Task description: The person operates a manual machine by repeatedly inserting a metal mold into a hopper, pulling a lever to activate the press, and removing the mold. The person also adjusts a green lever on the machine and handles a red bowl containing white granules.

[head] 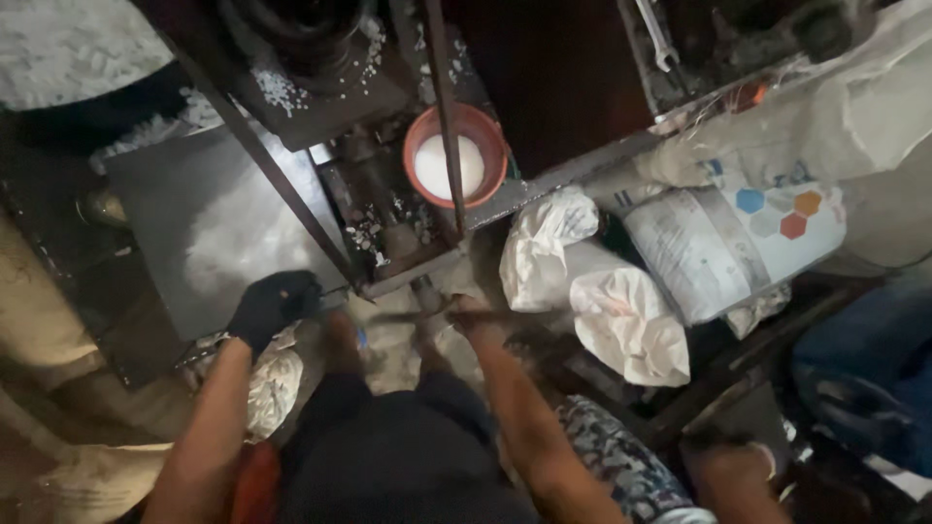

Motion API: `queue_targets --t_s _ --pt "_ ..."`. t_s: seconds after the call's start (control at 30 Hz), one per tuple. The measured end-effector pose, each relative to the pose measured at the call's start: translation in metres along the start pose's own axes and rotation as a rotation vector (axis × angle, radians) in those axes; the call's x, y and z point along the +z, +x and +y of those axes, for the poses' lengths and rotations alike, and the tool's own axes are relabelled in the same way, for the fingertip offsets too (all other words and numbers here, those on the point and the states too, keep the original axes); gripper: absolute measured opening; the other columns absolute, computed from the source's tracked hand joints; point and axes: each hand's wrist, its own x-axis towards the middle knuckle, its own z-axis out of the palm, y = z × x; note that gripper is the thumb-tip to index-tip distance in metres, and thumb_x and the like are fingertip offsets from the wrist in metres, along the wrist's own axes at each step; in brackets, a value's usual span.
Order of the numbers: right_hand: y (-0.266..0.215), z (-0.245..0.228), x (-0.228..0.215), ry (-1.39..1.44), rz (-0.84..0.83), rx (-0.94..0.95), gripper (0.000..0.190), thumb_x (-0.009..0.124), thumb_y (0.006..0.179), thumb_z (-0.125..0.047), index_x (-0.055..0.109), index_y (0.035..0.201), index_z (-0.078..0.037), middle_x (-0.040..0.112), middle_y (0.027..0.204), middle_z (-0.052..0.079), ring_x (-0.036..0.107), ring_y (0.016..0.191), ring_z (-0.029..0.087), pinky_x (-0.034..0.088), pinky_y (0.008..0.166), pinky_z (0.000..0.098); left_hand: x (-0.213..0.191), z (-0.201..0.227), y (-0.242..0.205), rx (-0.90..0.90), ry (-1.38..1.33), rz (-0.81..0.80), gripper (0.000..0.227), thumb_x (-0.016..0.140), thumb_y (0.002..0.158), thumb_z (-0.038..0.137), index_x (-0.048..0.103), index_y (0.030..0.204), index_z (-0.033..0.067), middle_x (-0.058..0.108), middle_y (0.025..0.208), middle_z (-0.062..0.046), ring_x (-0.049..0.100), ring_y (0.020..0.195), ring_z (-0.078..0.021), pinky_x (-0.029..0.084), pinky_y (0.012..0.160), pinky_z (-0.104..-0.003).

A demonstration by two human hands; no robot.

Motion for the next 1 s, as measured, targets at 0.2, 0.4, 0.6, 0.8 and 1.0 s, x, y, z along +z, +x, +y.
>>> queue_targets --t_s 0.2,0.4,0.6,0.8,1.0 --pt "-0.017 0.027 0.036 0.774 0.127 -0.025 0.065 0.050 0.103 -0.055 0.053 0.139 -0.001 0.056 0.132 0.028 0.056 0.113 0.042 0.044 0.096 0.0548 0.045 -0.054 0.004 0.190 -0.137 -0.571 0.042 0.064 0.086 0.016 0.072 0.125 0.0025 0.077 0.117 -0.009 0.070 0.103 -0.0188 0.055 0.086 -0.037" --pt "-0.031 -0.007 -0.098 1.312 0.545 -0.360 0.094 0.027 0.095 -0.080 0.045 0.149 -0.005 0.057 0.144 0.013 0.059 0.122 0.032 0.048 0.104 0.0438 0.075 -0.080 -0.009 -0.042 0.331 -0.761 0.042 0.065 0.088 0.019 0.070 0.127 0.0026 0.075 0.117 -0.010 0.069 0.104 -0.0195 0.054 0.087 -0.036" --pt "0.022 -0.047 -0.229 1.092 0.927 0.020 0.050 0.072 0.091 -0.061 0.051 0.083 -0.016 0.048 0.058 0.000 0.043 0.047 0.018 0.035 0.044 0.0381 0.078 -0.087 -0.023 -0.101 0.382 -0.754 0.043 0.065 0.090 0.021 0.068 0.129 0.0026 0.074 0.118 -0.011 0.068 0.105 -0.0201 0.054 0.088 -0.036" --pt "0.054 -0.063 -0.212 0.035 1.250 0.301 0.080 0.074 0.090 -0.066 0.064 0.057 0.005 0.060 0.054 0.020 0.056 0.052 0.030 0.044 0.063 0.0457 0.088 -0.032 0.033 -0.111 0.379 -0.663 0.044 0.066 0.091 0.023 0.066 0.130 0.0027 0.072 0.118 -0.012 0.067 0.106 -0.0208 0.053 0.089 -0.036" --pt "0.038 -0.090 -0.213 0.183 1.178 0.212 0.080 0.071 0.087 -0.066 0.067 0.063 0.010 0.067 0.064 0.024 0.063 0.060 0.031 0.048 0.068 0.0472 0.057 0.045 0.005 -0.115 0.311 -0.406 0.046 0.066 0.093 0.025 0.064 0.132 0.0028 0.071 0.119 -0.014 0.066 0.107 -0.0215 0.052 0.090 -0.036"
